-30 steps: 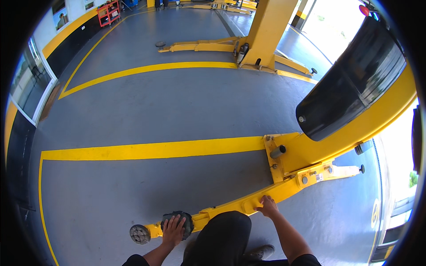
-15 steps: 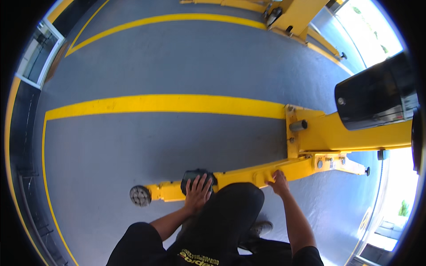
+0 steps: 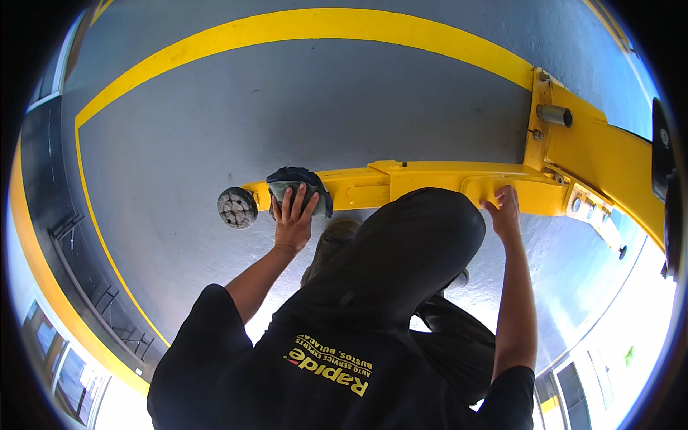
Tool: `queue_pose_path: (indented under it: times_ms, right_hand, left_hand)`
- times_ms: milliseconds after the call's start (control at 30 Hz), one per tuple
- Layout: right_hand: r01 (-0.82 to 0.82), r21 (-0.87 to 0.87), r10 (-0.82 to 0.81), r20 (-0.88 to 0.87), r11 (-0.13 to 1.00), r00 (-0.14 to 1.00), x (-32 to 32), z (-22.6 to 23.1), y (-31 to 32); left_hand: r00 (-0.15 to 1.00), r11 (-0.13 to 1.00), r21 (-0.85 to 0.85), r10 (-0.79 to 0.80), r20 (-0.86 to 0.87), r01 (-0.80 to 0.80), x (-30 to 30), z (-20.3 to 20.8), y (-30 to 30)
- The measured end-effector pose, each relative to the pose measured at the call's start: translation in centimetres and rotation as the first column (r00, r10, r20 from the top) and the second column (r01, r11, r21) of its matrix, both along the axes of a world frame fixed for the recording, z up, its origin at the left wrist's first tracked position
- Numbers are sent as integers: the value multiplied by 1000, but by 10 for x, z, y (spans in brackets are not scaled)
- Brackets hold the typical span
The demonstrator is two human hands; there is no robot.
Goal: The person wipes the yellow arms of a car lift with a cloth. They move around the lift, kneeling to reach lower sections and wiping along the length of the arms.
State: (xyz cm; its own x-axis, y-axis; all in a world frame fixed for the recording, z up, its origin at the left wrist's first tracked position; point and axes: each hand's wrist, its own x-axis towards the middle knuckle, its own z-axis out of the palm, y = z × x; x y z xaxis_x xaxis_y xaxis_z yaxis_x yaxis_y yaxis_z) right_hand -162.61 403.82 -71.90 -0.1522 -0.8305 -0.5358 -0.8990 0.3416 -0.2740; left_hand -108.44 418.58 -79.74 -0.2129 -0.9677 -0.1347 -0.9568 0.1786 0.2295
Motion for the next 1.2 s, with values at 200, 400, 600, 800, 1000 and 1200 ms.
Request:
queue_pose_path:
  times_ms: [200, 400, 600, 800, 1000, 1200]
  right_hand:
    - [-2, -27, 2, 3, 1000, 1000, 3, 0, -5]
    - [55, -16, -55, -19, 998, 998, 12, 0, -35]
    - [112, 5, -111, -101, 994, 989, 25, 1, -73]
    - [171, -10, -171, -111, 985, 979, 32, 5, -92]
    - [167, 13, -164, -130, 986, 978, 29, 3, -94]
    - [177, 15, -174, -122, 984, 977, 29, 5, -94]
  left_hand:
    - [993, 997, -39, 72, 91, -69, -6, -12, -23]
    - [997, 999, -20, 28, 78, -27, 12, -7, -108]
    - [994, 993, 93, 66, 87, -74, -5, 21, -214]
    - [868, 997, -13, -78, -490, 82, -98, 21, -293]
    - [898, 962, -181, -256, -357, 203, -174, 12, -272]
    - [988, 980, -125, -157, 1, 156, -34, 12, -255]
